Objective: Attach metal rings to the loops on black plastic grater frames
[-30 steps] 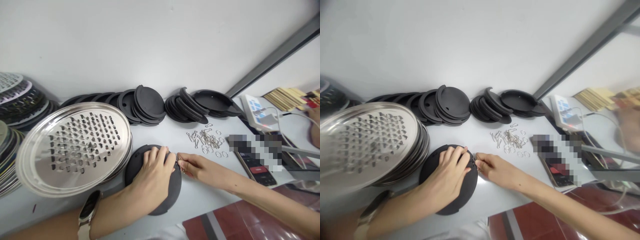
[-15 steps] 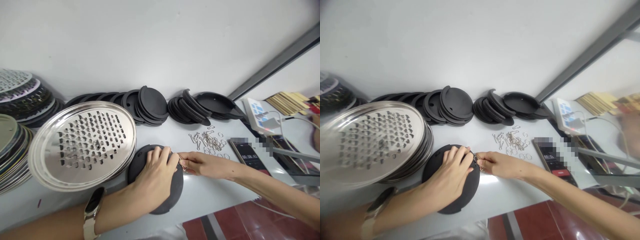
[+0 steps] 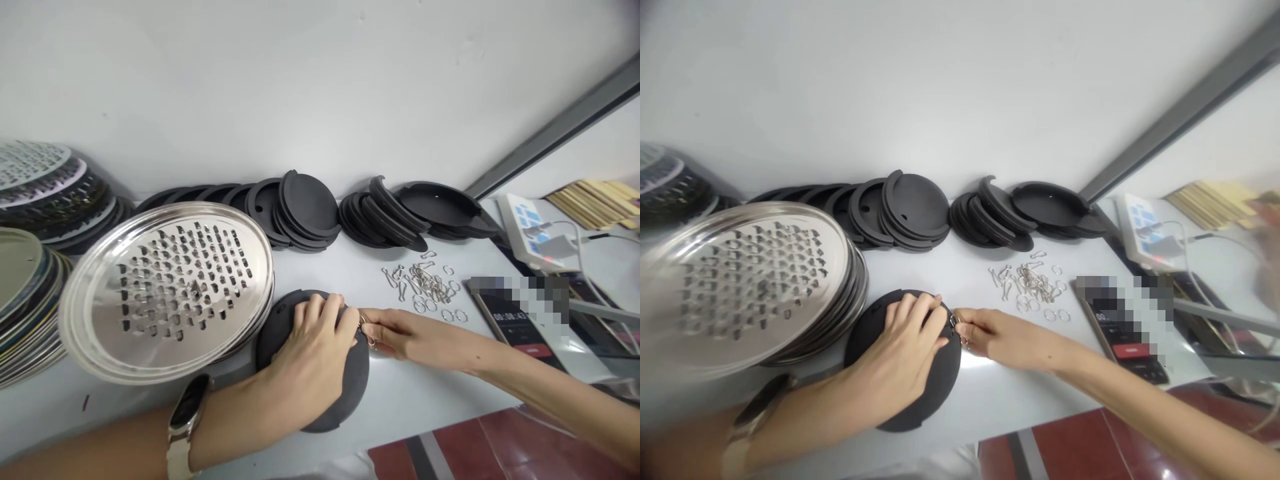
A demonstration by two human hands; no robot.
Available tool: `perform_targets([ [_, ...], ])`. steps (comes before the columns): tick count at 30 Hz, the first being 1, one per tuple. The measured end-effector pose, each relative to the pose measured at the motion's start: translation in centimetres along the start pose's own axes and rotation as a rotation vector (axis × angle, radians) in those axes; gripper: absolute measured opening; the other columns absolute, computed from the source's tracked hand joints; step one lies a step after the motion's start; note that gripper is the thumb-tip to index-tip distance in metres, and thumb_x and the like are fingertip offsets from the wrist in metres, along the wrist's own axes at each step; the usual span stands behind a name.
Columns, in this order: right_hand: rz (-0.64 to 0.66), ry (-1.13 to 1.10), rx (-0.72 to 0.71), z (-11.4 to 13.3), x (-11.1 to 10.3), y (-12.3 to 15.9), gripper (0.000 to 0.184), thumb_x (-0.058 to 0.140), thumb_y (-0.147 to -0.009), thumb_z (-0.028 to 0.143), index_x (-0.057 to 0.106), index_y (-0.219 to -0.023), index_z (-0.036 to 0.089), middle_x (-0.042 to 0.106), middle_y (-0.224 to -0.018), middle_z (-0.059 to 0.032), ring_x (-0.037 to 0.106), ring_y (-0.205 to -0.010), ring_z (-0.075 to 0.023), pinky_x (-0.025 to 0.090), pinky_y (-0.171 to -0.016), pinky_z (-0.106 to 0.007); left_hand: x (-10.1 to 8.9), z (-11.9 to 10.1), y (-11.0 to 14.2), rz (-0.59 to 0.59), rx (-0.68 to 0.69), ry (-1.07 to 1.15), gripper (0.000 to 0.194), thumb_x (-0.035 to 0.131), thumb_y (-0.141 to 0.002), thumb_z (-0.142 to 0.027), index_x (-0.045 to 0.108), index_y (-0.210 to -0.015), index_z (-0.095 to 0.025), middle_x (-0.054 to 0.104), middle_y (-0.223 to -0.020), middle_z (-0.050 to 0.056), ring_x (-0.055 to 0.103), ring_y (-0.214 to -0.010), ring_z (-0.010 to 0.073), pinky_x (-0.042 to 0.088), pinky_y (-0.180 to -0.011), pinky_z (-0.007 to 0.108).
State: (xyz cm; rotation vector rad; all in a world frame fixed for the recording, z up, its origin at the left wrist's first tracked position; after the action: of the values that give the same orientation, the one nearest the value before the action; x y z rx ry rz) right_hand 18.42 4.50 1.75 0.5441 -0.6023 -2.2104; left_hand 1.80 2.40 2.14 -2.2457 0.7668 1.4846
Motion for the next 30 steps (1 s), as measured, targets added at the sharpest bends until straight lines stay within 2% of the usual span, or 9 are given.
perform_targets([
  [7,0.002,-0.037,-0.035,-0.48,0.54,-0.03,0.037,0.039,-0.096,0.054,0.052,-0.086,0.021,0.037,-0.072,0.0034,0.034,-0.063,-0.0116,0.038,-0.064,-0.028,-0.05,-0.08,0.1,-0.001,0.006,-0.013,0.014,0.04,-0.092,-0.012,0.047,-0.103,-0.018,0.048,-0.109,0.009,0.044,-0.093,0.0252,0.042,-0.08,0.044],
  [14,-0.028,0.023,-0.045,-0.34,0.75,0.22,0.032,0.038,-0.098,0.046,0.045,-0.08,0.021,0.035,-0.069,0.0044,0.032,-0.062,-0.0116,0.032,-0.061,-0.026,-0.06,-0.07,0.05,0.004,0.007,-0.025,0.014,0.04,-0.093,-0.013,0.046,-0.105,-0.018,0.048,-0.108,0.008,0.044,-0.093,0.0253,0.041,-0.079,0.043],
  [19,-0.06,0.057,-0.037,-0.45,0.97,0.37,0.032,0.037,-0.098,0.045,0.043,-0.078,0.021,0.035,-0.069,0.0045,0.032,-0.062,-0.0116,0.031,-0.059,-0.026,-0.01,-0.1,0.04,-0.006,0.011,-0.059,0.016,0.04,-0.094,-0.014,0.045,-0.109,-0.017,0.048,-0.107,0.008,0.044,-0.093,0.0254,0.041,-0.077,0.043],
  [30,-0.016,0.008,-0.045,-0.71,0.94,0.3,0.029,0.036,-0.1,0.041,0.045,-0.081,0.021,0.035,-0.071,0.0044,0.032,-0.064,-0.0116,0.031,-0.061,-0.026,0.05,-0.05,0.11,-0.014,0.025,-0.046,0.016,0.039,-0.093,-0.014,0.046,-0.107,-0.017,0.048,-0.106,0.008,0.044,-0.09,0.0253,0.042,-0.075,0.043],
])
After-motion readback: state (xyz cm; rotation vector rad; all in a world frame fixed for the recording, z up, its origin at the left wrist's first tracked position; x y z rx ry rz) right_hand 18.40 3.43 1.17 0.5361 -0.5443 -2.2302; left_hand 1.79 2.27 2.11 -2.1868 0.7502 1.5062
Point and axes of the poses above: each hand's wrist, its own y-axis away from the middle knuckle, its own x-axis out of the palm, z = x × y, the point moved 3 cm from there along -y, towards the middle knuckle
